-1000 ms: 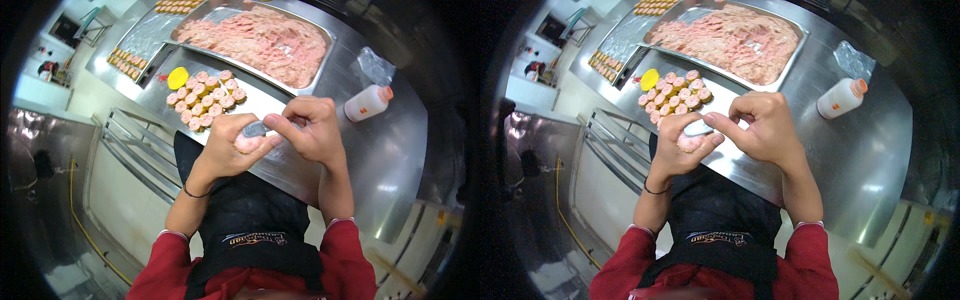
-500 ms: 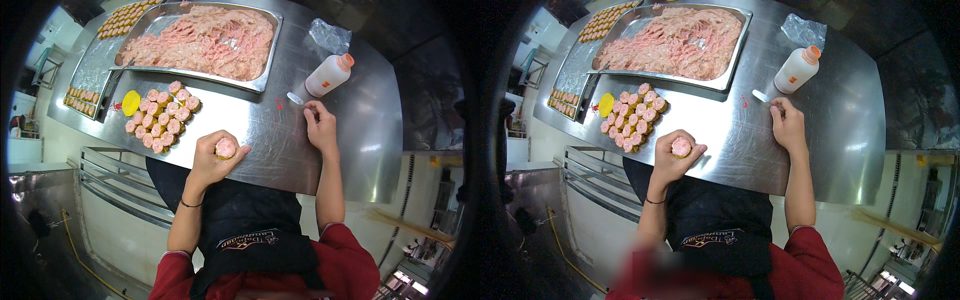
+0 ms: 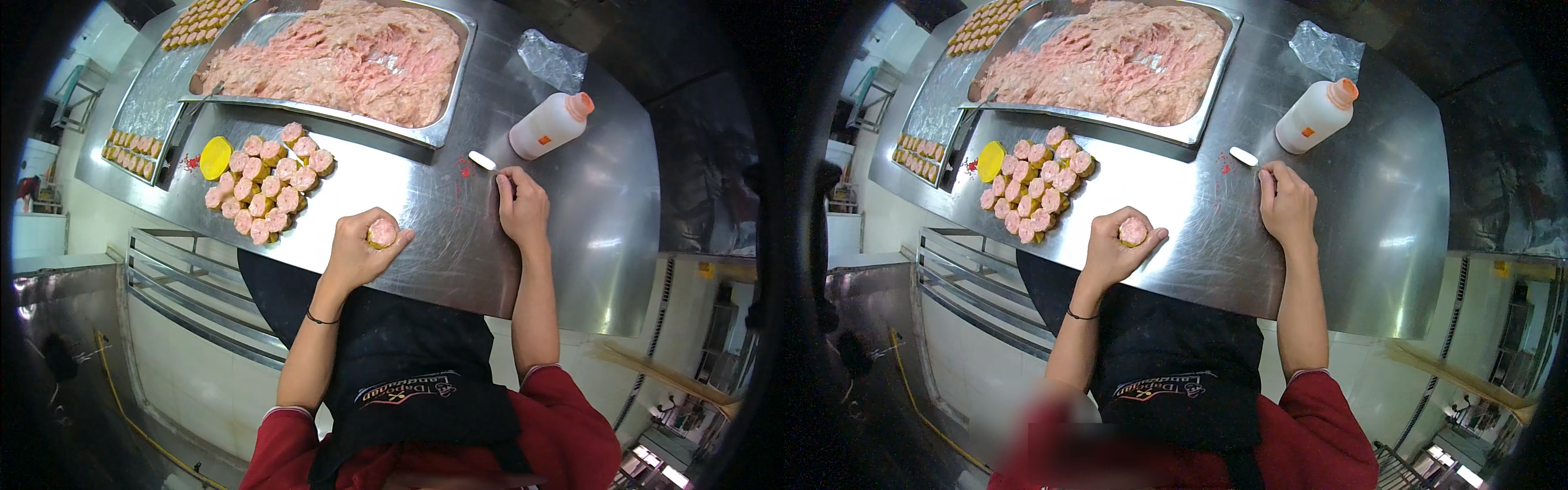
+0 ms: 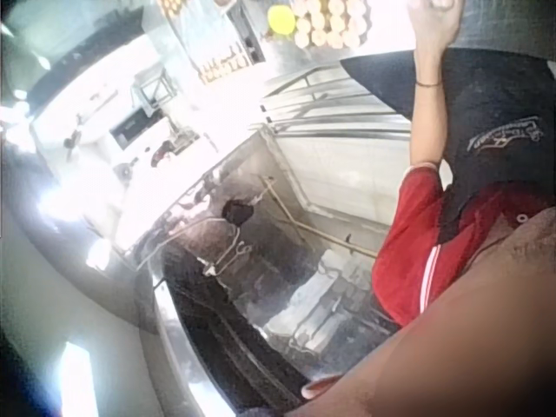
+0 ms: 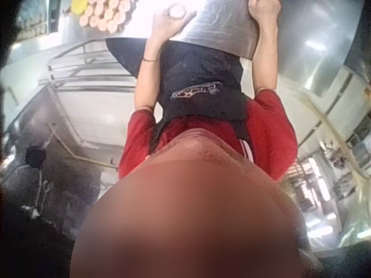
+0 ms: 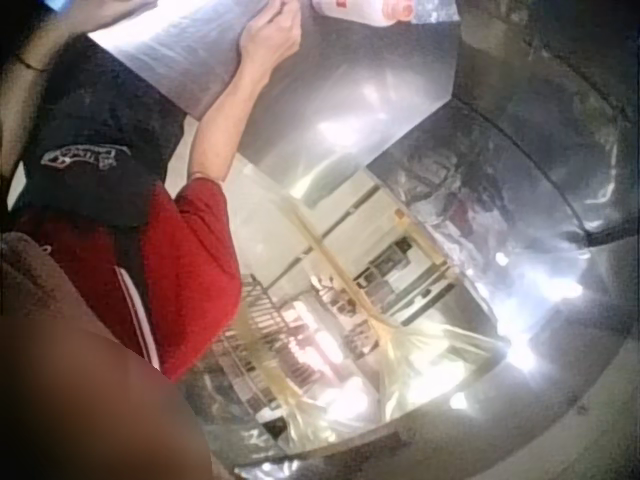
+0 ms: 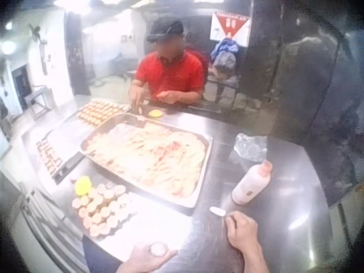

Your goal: The person scoops pink paste onto yellow discs, shapes it with a small spatula, and places the assembled items onto a metal tray. The person repeats this process multiple times, arranging the finished items in rows on the tray.

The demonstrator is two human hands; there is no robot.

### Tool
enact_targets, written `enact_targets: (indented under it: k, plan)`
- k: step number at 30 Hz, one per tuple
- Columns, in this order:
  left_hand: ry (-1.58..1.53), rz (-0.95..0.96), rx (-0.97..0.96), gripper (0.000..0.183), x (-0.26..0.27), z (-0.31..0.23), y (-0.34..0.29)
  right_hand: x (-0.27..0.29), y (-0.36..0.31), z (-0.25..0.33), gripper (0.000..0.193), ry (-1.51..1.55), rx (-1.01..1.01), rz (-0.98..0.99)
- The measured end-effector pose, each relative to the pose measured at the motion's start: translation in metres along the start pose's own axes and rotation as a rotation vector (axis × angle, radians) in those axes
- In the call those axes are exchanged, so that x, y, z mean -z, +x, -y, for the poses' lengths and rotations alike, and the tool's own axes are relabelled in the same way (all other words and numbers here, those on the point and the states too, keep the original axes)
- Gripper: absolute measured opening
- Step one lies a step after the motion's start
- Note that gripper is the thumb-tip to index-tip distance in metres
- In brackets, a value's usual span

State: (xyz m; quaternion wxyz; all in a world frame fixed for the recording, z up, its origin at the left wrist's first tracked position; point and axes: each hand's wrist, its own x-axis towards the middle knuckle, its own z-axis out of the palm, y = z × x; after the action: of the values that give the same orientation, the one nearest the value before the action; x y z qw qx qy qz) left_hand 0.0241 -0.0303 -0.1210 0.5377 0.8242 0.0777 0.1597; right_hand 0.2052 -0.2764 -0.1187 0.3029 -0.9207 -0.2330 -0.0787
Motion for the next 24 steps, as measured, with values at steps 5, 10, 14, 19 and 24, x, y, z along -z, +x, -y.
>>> enact_targets:
  k: [5, 10, 14, 19, 24]
  plan:
    - [-0.096, -0.064, -0.1, 0.022, -0.0038, 0.0028, 0.0025, 0.0002, 0.0013, -0.0009, 0.017, 0.064, -0.035, 0.01]
    - [-0.063, 0.036, 0.067, 0.022, 0.0018, 0.0066, -0.0011, -0.0026, 0.0002, -0.0006, 0.018, 0.145, 0.073, -0.102]
    - [-0.06, 0.014, 0.082, 0.023, 0.0027, 0.0051, -0.0013, -0.0019, -0.0019, -0.0032, 0.02, 0.059, 0.049, -0.058]
    - [-0.069, 0.013, 0.065, 0.021, 0.0037, 0.0039, -0.0004, -0.0039, -0.0022, -0.0072, 0.021, 0.132, -0.004, -0.056]
    - [-0.057, -0.05, 0.017, 0.021, 0.0024, 0.0045, 0.006, -0.0084, -0.0052, -0.0013, 0.023, 0.356, -0.011, -0.043]
